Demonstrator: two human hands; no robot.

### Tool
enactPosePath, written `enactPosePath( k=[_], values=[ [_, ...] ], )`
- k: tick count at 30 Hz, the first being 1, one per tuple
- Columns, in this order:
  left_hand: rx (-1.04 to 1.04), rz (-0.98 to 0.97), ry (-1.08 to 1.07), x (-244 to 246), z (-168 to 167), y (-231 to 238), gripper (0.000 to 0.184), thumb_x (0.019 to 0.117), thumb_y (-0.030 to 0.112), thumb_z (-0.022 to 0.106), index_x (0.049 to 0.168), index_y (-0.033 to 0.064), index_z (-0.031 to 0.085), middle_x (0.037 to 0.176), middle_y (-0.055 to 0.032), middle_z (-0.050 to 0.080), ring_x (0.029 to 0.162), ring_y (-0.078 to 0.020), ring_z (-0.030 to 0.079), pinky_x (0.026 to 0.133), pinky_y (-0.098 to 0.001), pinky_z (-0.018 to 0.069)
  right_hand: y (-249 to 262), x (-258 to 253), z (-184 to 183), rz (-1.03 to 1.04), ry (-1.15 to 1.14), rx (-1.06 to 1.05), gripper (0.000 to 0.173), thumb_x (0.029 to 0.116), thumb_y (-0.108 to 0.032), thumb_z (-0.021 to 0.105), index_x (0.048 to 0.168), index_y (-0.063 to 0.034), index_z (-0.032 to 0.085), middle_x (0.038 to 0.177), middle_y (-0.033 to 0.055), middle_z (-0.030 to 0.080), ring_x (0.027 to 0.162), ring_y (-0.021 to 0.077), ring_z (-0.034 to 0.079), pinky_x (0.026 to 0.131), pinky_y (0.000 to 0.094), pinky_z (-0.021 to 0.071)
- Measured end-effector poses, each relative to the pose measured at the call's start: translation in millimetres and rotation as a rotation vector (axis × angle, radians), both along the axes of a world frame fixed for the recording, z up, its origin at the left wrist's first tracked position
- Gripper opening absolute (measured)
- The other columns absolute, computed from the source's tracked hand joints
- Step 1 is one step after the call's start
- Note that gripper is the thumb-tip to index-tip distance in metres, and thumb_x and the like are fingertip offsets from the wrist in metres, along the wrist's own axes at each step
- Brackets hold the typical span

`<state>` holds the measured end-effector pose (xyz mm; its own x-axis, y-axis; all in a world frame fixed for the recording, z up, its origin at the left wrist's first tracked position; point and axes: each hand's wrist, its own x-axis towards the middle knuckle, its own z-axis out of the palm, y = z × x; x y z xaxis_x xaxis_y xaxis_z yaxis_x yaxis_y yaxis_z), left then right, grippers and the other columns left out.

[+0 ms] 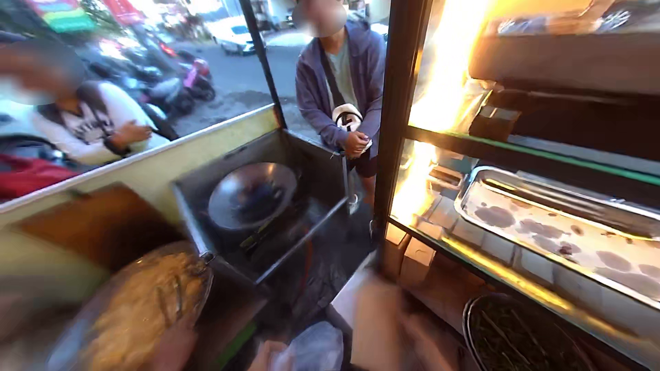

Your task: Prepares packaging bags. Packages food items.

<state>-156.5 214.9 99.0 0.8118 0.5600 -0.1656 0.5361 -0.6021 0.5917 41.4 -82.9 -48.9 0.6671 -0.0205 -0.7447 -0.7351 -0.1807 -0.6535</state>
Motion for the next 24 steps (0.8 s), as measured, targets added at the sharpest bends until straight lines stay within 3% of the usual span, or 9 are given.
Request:
enactPosePath(
  k=[4, 7, 10, 11, 13, 17, 20, 22, 24],
  values=[
    [-0.091, 0.118, -0.047, -4, 12, -7, 0.042, 0.0859, 0.03, 0.078, 0.113, -0.0005, 0.069, 0.089, -0.0172, 0.071, 0.081, -0.0298, 0.068, 0.078, -0.0521, 0.0553, 5, -6, -29, -0.049, -0.129, 0.099, 0.103, 0.0741, -0.05, 0.089, 0.149, 0.0012, 0.041, 0.138, 0.0257, 0.058, 0.126, 0.0355, 0.058, 0.105, 0.0544, 0.0497],
    [-0.069, 0.208, -0.129, -8, 15, -2, 0.036, 0.0829, 0.028, 0.079, 0.108, 0.0038, 0.071, 0.086, -0.0115, 0.071, 0.078, -0.0236, 0.068, 0.073, -0.0473, 0.0564, 2, -14, -40, -0.056, -0.205, 0.21, 0.106, 0.0729, -0.046, 0.088, 0.155, -0.0046, 0.034, 0.142, 0.0218, 0.057, 0.127, 0.0317, 0.059, 0.104, 0.0516, 0.0521],
    [0.009, 0.285, -0.182, -8, 22, 1, 0.03, 0.0821, 0.024, 0.078, 0.105, 0.0063, 0.072, 0.082, -0.0089, 0.069, 0.073, -0.0222, 0.065, 0.069, -0.0473, 0.0545, -11, -12, -44, -0.036, -0.188, 0.375, 0.078, 0.09, -0.043, 0.07, 0.152, -0.0069, 0.04, 0.13, 0.0161, 0.064, 0.114, 0.0234, 0.066, 0.094, 0.0444, 0.0573],
    [0.039, 0.315, -0.193, -7, 27, 2, 0.028, 0.0822, 0.022, 0.077, 0.105, 0.0071, 0.072, 0.081, -0.0083, 0.069, 0.071, -0.022, 0.065, 0.067, -0.0472, 0.0539, -14, -13, -31, -0.022, -0.189, 0.445, 0.065, 0.0948, -0.044, 0.062, 0.147, -0.0077, 0.045, 0.121, 0.0117, 0.069, 0.105, 0.0187, 0.069, 0.089, 0.0405, 0.0598],
    [0.09, 0.357, -0.211, -3, 34, 4, 0.024, 0.0834, 0.021, 0.074, 0.104, 0.0086, 0.073, 0.079, -0.0082, 0.068, 0.07, -0.0235, 0.065, 0.066, -0.0493, 0.0532, -23, -18, 13, 0.024, -0.242, 0.582, 0.053, 0.0947, -0.049, 0.055, 0.131, -0.011, 0.056, 0.101, 0.0018, 0.075, 0.09, 0.0102, 0.073, 0.079, 0.0328, 0.0635],
    [0.023, 0.279, -0.28, 18, 46, -6, 0.021, 0.0878, 0.02, 0.071, 0.105, 0.0091, 0.076, 0.092, -0.0089, 0.075, 0.084, -0.0239, 0.071, 0.079, -0.0505, 0.0571, -24, -28, 102, 0.351, -0.338, 0.899, 0.029, 0.0866, -0.057, 0.069, 0.095, -0.0309, 0.076, 0.089, -0.0092, 0.078, 0.082, 0.001, 0.073, 0.076, 0.0244, 0.062],
    [-0.232, -0.01, -0.394, 35, 67, -23, 0.021, 0.0915, 0.024, 0.07, 0.104, 0.0098, 0.078, 0.097, -0.0022, 0.077, 0.089, -0.0114, 0.072, 0.084, -0.0366, 0.0602, -3, -47, 167, 0.721, -0.123, 1.019, 0.023, 0.0916, -0.048, 0.065, 0.105, -0.0306, 0.075, 0.099, -0.0095, 0.077, 0.091, 0.0019, 0.071, 0.084, 0.027, 0.06],
    [-0.48, -0.304, -0.519, 32, 92, -31, 0.019, 0.0948, 0.022, 0.071, 0.105, 0.0064, 0.077, 0.096, -0.001, 0.077, 0.088, -0.007, 0.071, 0.082, -0.0292, 0.0605, 18, -57, 191, 0.821, -0.046, 1.068, 0.034, 0.0969, -0.044, 0.064, 0.125, -0.0249, 0.066, 0.11, -0.0071, 0.075, 0.101, 0.0044, 0.069, 0.093, 0.0291, 0.0576],
    [-0.524, -0.501, -0.649, 14, 115, -24, 0.019, 0.0968, 0.022, 0.07, 0.107, 0.0084, 0.077, 0.098, 0.0017, 0.077, 0.088, -0.0031, 0.072, 0.081, -0.0243, 0.0607, 34, -61, 199, 0.74, -0.064, 0.921, 0.027, 0.1002, -0.038, 0.058, 0.116, -0.0193, 0.068, 0.101, -0.0049, 0.075, 0.093, 0.0051, 0.07, 0.087, 0.029, 0.0593]
  ],
)
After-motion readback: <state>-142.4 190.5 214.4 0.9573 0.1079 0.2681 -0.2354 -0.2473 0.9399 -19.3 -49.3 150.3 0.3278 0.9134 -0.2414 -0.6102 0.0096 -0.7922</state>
